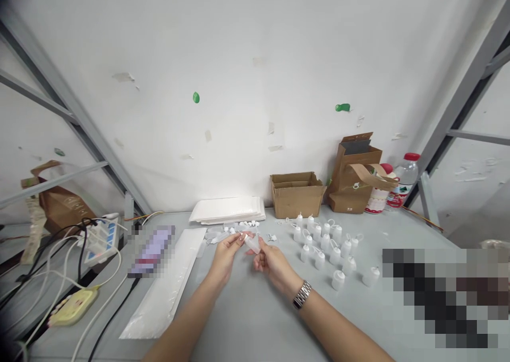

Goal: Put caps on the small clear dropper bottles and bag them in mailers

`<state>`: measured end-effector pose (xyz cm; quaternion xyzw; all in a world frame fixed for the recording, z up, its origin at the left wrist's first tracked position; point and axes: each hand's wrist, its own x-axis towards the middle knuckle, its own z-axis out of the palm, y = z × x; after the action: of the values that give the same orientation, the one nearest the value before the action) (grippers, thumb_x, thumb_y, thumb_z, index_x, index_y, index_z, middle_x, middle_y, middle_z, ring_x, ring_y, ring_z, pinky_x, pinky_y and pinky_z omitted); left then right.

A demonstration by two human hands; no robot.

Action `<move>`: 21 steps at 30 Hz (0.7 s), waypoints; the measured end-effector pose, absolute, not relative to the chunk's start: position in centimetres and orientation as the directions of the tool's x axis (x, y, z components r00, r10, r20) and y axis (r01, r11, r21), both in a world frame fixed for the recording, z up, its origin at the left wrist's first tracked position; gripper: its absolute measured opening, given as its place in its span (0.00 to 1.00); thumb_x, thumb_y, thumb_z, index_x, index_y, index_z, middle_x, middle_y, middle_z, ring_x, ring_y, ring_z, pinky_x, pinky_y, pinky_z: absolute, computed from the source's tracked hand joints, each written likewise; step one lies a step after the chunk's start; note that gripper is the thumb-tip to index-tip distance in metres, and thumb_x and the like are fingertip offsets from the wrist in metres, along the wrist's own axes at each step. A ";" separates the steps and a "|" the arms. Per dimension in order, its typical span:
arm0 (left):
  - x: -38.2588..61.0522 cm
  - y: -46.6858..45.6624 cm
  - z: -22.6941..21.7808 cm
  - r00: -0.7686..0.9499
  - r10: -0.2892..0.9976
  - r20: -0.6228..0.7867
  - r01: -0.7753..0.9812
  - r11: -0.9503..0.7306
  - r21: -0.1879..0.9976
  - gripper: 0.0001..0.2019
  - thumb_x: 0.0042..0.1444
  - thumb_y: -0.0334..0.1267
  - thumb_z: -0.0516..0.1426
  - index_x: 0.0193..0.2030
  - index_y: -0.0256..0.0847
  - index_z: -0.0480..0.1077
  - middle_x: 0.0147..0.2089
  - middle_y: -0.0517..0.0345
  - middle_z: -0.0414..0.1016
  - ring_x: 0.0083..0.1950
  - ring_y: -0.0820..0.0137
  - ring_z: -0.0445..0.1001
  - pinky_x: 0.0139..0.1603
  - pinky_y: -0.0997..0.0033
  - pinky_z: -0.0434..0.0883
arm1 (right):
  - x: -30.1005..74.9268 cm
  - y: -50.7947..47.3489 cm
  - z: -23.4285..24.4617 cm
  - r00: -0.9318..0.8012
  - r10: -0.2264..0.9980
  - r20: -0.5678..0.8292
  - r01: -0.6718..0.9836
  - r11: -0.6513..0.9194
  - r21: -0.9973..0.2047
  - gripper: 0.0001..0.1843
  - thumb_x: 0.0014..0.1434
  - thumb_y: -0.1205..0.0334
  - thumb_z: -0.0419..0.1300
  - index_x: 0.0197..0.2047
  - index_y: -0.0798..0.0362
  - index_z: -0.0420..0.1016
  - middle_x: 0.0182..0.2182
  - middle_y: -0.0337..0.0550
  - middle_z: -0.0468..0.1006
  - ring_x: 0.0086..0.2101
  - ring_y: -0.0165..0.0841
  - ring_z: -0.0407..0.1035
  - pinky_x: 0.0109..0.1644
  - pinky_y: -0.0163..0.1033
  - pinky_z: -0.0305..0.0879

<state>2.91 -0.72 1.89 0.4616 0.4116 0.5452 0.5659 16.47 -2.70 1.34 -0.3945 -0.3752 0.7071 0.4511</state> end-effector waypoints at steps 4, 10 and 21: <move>2.6 -0.5 1.7 0.015 0.999 0.044 -0.253 -0.039 0.967 0.14 0.44 0.45 0.61 0.35 0.38 0.76 0.40 0.49 0.79 0.46 0.60 0.73 0.53 0.60 0.62 | 16.3 -2.8 2.0 -0.154 0.980 -0.128 -0.268 -0.166 -0.949 0.24 0.42 0.41 0.63 0.30 0.55 0.71 0.20 0.39 0.75 0.21 0.29 0.65 0.30 0.36 0.61; 2.4 -0.2 1.5 0.122 0.991 0.047 -0.320 -0.006 0.947 0.14 0.44 0.43 0.61 0.35 0.37 0.77 0.41 0.47 0.78 0.48 0.60 0.72 0.56 0.60 0.60 | 16.3 -2.7 1.4 -0.187 0.975 -0.124 -0.255 -0.170 -0.952 0.25 0.44 0.38 0.60 0.23 0.55 0.70 0.16 0.40 0.73 0.19 0.28 0.63 0.27 0.35 0.59; 2.2 -0.1 1.3 0.108 0.992 0.065 -0.253 -0.035 0.967 0.14 0.46 0.43 0.60 0.37 0.38 0.77 0.44 0.48 0.77 0.51 0.59 0.70 0.58 0.57 0.58 | 16.2 -2.5 1.0 -0.142 0.989 -0.034 -0.212 -0.063 -0.975 0.23 0.40 0.41 0.64 0.25 0.55 0.71 0.17 0.37 0.71 0.19 0.27 0.62 0.26 0.35 0.59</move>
<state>2.17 -0.13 1.33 0.4736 0.3903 0.5417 0.5744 16.16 -2.54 1.01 -0.4193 -0.4636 0.5966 0.5034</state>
